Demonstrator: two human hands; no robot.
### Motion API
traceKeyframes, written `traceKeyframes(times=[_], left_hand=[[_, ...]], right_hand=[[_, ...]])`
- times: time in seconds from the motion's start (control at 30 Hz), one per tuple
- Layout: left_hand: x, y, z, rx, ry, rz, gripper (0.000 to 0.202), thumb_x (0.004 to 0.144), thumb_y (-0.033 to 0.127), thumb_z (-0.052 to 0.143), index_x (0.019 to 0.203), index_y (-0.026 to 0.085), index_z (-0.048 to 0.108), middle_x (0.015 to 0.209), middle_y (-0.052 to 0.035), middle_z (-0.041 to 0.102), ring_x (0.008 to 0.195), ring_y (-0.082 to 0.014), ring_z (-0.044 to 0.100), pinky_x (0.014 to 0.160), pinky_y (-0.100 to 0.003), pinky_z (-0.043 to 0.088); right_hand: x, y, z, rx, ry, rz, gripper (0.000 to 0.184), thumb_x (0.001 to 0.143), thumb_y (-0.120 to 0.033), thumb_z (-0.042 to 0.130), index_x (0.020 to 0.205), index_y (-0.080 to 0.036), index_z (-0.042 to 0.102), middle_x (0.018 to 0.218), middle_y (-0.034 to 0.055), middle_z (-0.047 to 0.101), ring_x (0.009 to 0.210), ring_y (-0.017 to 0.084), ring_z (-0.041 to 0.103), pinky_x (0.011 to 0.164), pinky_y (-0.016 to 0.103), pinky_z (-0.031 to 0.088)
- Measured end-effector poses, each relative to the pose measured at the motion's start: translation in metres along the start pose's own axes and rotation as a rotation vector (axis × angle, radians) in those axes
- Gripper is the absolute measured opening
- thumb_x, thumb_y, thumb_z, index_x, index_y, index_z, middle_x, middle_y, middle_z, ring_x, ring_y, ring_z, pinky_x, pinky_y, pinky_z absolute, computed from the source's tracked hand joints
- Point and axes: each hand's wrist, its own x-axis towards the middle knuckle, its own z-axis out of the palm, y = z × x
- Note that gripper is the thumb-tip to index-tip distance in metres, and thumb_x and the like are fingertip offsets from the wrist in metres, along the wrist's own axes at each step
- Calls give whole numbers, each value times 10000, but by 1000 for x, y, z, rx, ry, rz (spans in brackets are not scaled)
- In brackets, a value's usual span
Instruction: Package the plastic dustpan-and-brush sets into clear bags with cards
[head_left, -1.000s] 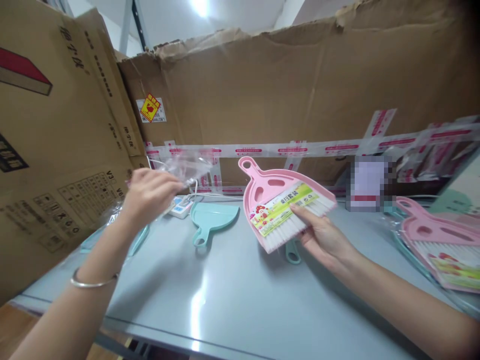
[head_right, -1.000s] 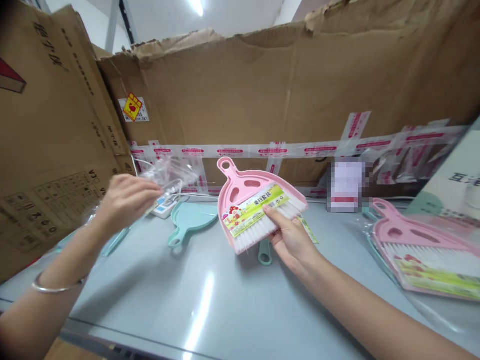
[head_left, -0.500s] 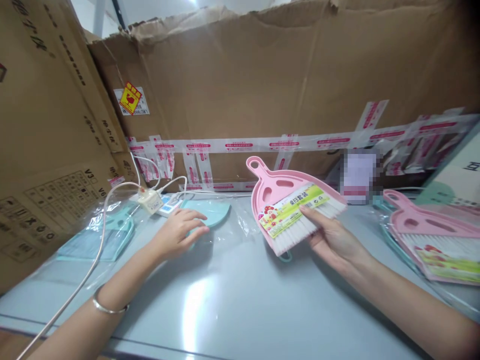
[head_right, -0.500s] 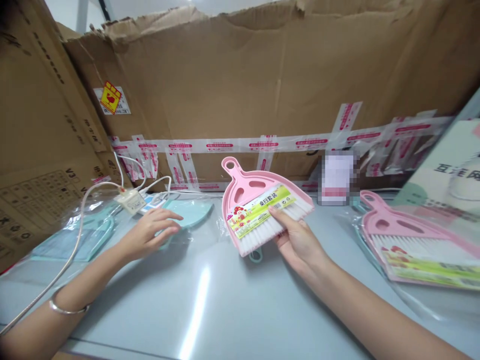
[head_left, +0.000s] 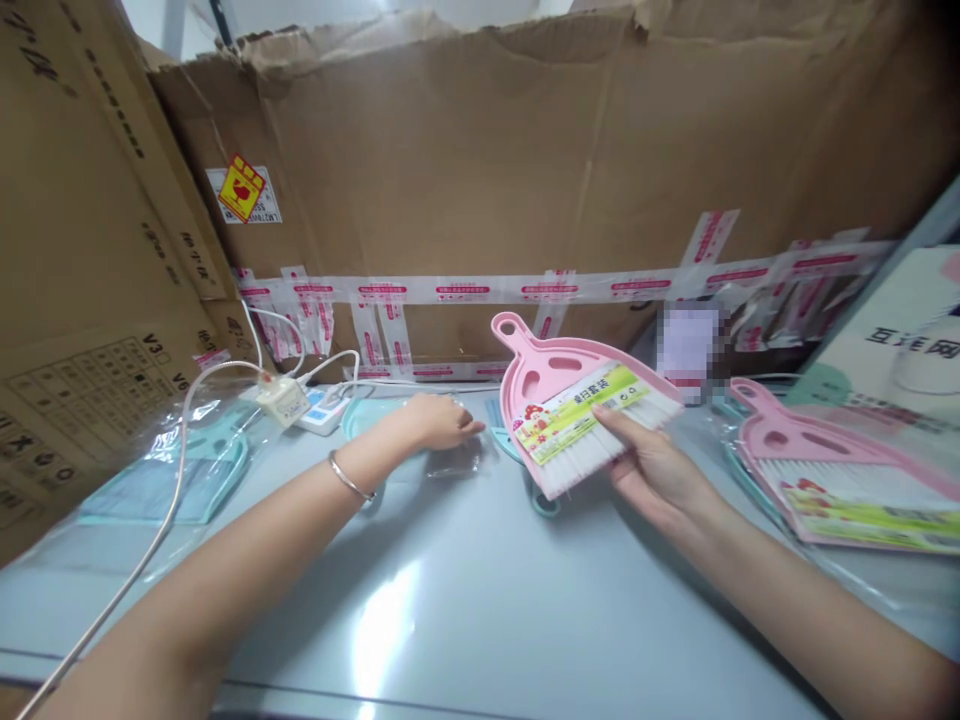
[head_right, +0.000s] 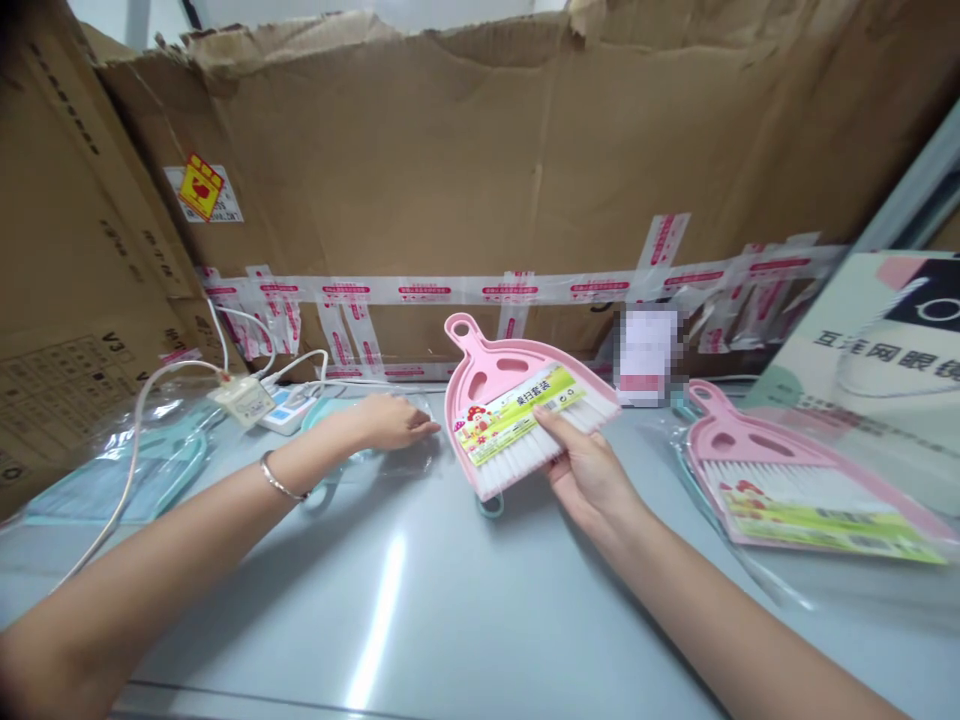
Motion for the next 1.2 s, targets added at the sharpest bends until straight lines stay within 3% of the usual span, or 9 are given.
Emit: traceKeyframes(times=[0.2, 0.33, 0.47, 0.63, 0.8, 0.9, 1.07, 1.2], left_hand=[[-29, 1, -3, 156, 165, -145, 422, 908, 279, 313, 815, 81, 674, 794, -191, 658, 769, -311, 642, 617, -375, 451], [-55, 3, -2, 225, 208, -176, 185, 797, 42, 450, 833, 57, 632, 807, -169, 624, 796, -285, 624, 637, -352, 460], [-67, 7, 2, 313, 276, -253, 262, 695, -96, 433, 843, 57, 585, 823, -138, 586, 781, -251, 596, 612, -313, 457], [-72, 15, 5, 388, 401, -227, 313, 626, -122, 404, 809, 90, 544, 803, -97, 556, 735, -222, 553, 570, -283, 436], [-74, 22, 10, 371, 586, -154, 293, 676, -104, 373, 805, 107, 530, 776, -74, 543, 695, -200, 523, 554, -278, 434], [-75, 25, 15, 285, 588, -91, 289, 722, -87, 372, 868, 99, 538, 825, -79, 561, 741, -194, 535, 616, -287, 467], [-76, 29, 20, 91, 502, -23, 323, 774, -50, 375, 1026, 96, 515, 939, -102, 584, 825, -194, 553, 660, -290, 484], [-71, 24, 17, -143, 544, -22, 322, 812, 8, 373, 1083, 140, 485, 975, -91, 599, 849, -181, 576, 689, -292, 483]], right_hand=[[-6, 4, 0, -54, -65, 92, 359, 663, -100, 690, 1011, -171, 637, 899, 48, 720, 813, 207, 681, 695, 283, 583], [-14, 4, 1, -144, -147, 182, 404, 633, -151, 731, 1024, -157, 633, 926, 69, 715, 845, 232, 674, 760, 338, 563], [-20, 7, 1, -289, -225, 262, 375, 635, -187, 744, 993, -148, 638, 942, 84, 712, 857, 241, 673, 803, 361, 542], [-23, 12, 0, -348, -275, 311, 358, 682, -183, 712, 1028, -149, 625, 978, 85, 705, 895, 242, 666, 854, 375, 519], [-29, 19, 1, -221, -367, 468, 419, 714, -170, 685, 1118, -131, 581, 1011, 113, 694, 929, 248, 658, 901, 396, 495], [-31, 23, 3, -145, -326, 516, 462, 722, -148, 674, 1165, -122, 546, 1018, 123, 690, 932, 245, 658, 905, 393, 495], [-30, 28, 6, -92, -224, 469, 445, 739, -134, 657, 1167, -118, 537, 1022, 119, 689, 930, 236, 658, 888, 370, 509], [-31, 32, 7, -80, -199, 450, 381, 747, -134, 645, 1119, -123, 564, 988, 102, 700, 898, 221, 667, 866, 353, 520]])
